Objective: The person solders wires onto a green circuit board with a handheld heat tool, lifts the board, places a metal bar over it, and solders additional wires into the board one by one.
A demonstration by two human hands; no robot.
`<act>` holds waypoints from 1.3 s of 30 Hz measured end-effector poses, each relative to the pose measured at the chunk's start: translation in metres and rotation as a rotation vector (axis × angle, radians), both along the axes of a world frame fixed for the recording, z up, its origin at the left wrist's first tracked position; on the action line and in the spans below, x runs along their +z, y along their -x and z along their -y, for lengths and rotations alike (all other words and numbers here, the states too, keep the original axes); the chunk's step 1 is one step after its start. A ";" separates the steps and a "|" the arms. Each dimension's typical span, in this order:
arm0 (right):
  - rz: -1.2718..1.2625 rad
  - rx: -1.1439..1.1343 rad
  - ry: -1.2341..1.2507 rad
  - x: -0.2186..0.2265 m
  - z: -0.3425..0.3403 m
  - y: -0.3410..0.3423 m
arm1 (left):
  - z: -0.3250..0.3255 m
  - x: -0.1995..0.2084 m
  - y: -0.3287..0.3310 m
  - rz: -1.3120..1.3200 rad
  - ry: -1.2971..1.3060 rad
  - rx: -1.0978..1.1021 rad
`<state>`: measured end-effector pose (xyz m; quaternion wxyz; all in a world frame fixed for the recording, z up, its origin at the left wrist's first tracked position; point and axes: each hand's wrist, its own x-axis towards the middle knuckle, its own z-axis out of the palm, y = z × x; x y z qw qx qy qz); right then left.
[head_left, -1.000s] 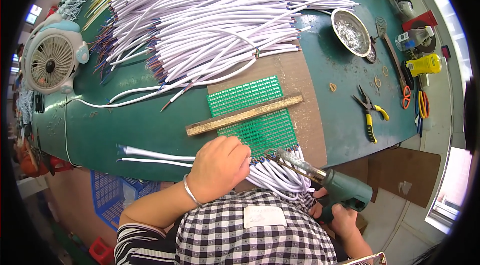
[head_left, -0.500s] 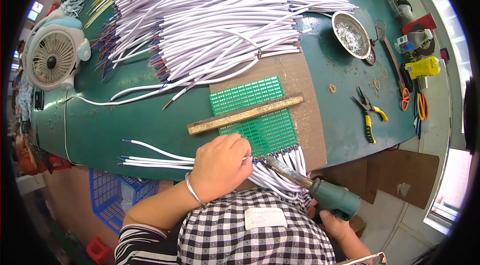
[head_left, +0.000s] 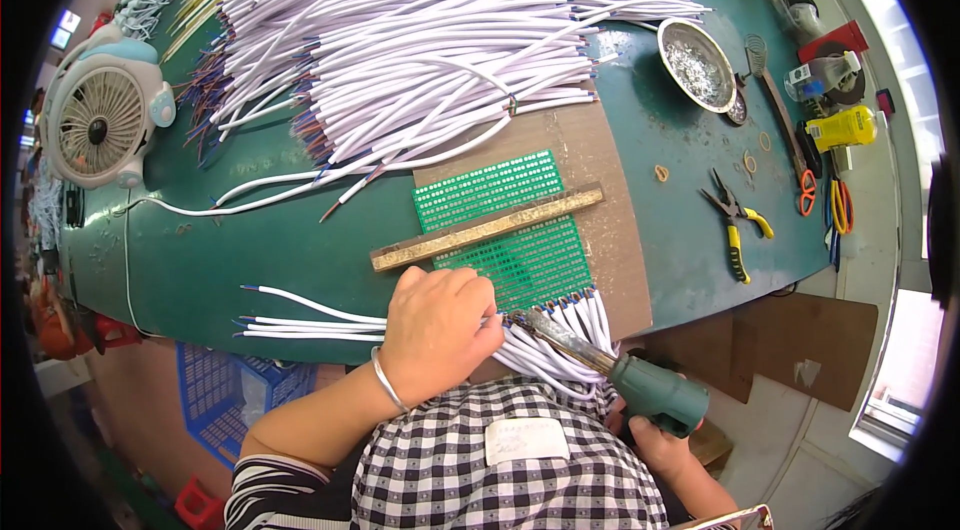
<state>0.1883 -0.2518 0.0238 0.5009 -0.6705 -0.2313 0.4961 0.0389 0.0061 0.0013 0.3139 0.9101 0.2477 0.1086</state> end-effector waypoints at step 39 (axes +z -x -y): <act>-0.126 -0.158 0.051 -0.004 0.007 0.004 | 0.002 -0.002 -0.004 0.020 -0.041 0.013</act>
